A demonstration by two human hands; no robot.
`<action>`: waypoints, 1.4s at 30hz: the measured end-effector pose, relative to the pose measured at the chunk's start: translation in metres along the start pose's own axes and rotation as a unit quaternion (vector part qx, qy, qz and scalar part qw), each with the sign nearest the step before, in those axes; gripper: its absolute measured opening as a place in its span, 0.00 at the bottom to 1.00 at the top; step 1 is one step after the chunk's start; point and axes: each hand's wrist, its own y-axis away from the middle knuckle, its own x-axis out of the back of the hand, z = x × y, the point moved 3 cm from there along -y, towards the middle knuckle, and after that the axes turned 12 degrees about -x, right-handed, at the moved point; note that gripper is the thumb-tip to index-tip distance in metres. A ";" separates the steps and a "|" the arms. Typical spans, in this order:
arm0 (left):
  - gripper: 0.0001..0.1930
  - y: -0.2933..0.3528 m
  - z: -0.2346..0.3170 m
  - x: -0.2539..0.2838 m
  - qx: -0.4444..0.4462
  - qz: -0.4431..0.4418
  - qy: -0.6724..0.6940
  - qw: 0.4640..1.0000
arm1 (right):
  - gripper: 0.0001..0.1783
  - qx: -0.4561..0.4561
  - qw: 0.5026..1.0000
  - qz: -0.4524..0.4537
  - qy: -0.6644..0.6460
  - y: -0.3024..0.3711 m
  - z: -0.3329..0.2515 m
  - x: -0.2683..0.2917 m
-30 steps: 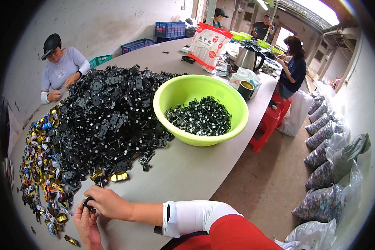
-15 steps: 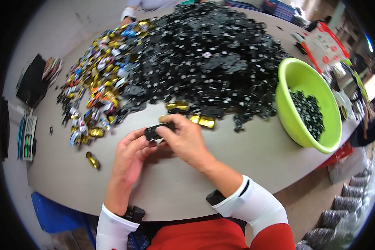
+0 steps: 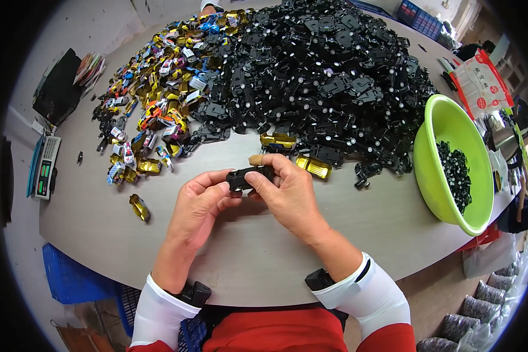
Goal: Assembling various components of small plastic toy cars at a workstation.
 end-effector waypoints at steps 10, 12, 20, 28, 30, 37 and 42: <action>0.14 0.000 -0.002 0.002 -0.006 0.008 -0.037 0.999 | 0.13 0.019 0.998 0.028 0.043 0.002 -0.002 -0.001; 0.14 0.001 -0.002 0.001 -0.007 0.014 -0.043 0.999 | 0.12 0.034 0.998 0.034 0.049 0.003 -0.002 -0.002; 0.14 0.001 -0.005 -0.001 -0.042 0.026 -0.084 0.995 | 0.11 0.157 0.975 0.072 0.141 0.003 -0.001 -0.002; 0.14 0.001 -0.004 -0.001 -0.026 0.014 -0.008 1.000 | 0.13 0.003 1.000 0.008 -0.004 0.003 -0.005 -0.001; 0.15 0.000 -0.004 -0.001 -0.026 0.010 -0.009 1.000 | 0.14 0.002 1.000 0.006 -0.001 0.002 -0.005 -0.001; 0.14 0.000 -0.004 0.000 -0.020 0.013 -0.026 0.999 | 0.13 0.010 1.000 0.007 0.021 0.002 -0.002 -0.001; 0.13 0.000 -0.003 0.001 -0.020 0.010 -0.054 0.998 | 0.13 0.022 0.998 0.011 0.051 0.002 -0.003 -0.001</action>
